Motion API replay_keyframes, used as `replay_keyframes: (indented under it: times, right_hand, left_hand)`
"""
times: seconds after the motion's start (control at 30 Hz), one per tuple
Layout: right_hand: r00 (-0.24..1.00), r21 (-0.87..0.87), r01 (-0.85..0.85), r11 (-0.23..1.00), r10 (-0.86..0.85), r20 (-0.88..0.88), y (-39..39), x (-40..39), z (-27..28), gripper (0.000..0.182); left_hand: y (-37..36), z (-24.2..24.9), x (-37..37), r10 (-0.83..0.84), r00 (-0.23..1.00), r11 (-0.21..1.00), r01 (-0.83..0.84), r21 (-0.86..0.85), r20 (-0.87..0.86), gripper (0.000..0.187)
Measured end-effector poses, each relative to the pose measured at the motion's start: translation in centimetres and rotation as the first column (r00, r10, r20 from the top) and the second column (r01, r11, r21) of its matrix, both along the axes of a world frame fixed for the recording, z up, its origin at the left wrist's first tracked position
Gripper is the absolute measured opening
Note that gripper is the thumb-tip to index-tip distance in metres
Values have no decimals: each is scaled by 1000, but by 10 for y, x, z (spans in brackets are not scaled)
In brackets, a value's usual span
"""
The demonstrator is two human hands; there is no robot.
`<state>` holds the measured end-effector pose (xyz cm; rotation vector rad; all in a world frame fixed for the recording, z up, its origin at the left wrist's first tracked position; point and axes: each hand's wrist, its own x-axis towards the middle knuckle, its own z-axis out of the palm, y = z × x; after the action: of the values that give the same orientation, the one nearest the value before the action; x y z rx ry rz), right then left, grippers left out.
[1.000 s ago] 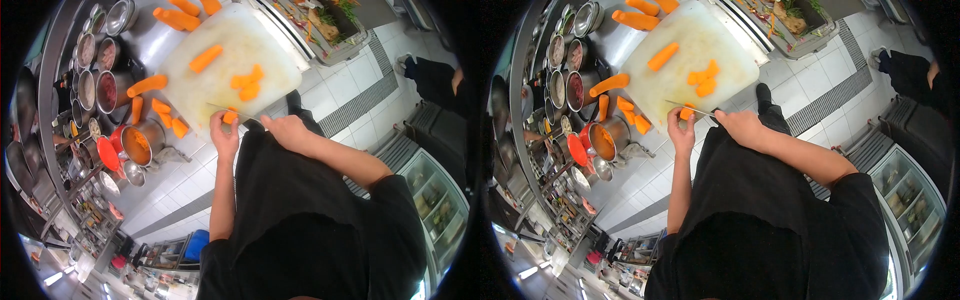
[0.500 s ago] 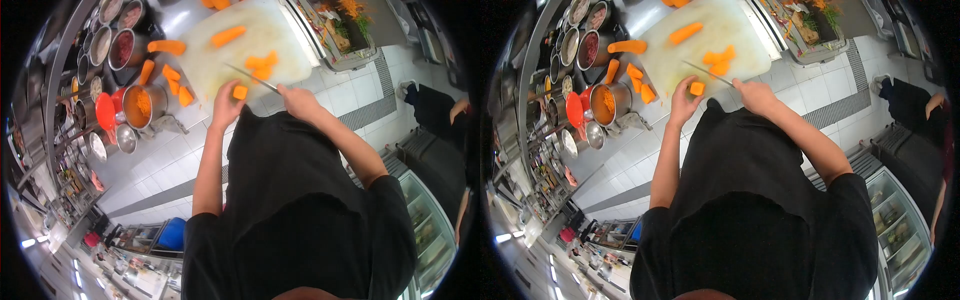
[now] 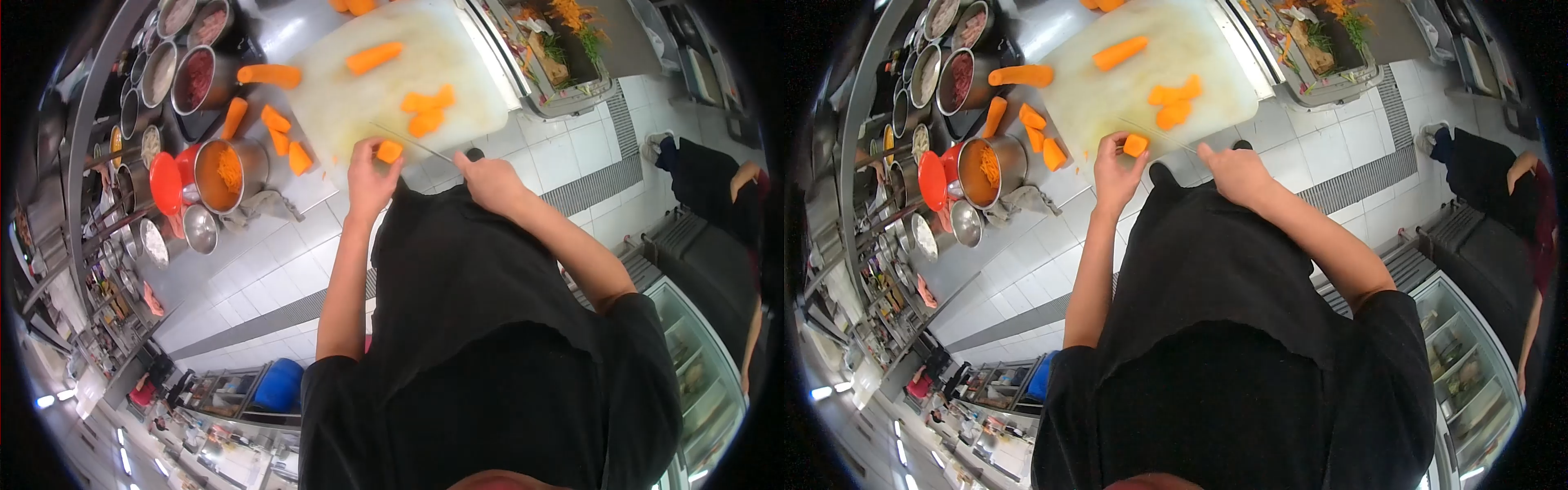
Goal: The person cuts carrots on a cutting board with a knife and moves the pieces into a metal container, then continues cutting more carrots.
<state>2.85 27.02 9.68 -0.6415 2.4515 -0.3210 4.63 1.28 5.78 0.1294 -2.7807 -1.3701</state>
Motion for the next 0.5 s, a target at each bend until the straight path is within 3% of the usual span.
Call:
replay_keyframes:
  times: [0.07,0.17,0.27,0.5]
  right_hand:
    - [1000,-33,10,999,-9,27,-4,3,-11,40]
    - [998,-98,43,994,-39,44,-8,11,-22,31]
    - [998,-71,42,997,-38,52,-12,11,-6,37]
    - [998,-128,46,991,-52,-45,-6,25,9,22]
  left_hand:
    - [1,-1,0,-10,999,1000,10,-25,-31,46]
    - [2,-10,3,27,997,996,-32,78,66,41]
    - [4,-14,4,38,999,997,-40,59,27,37]
    - [9,-12,3,61,998,996,-62,65,16,34]
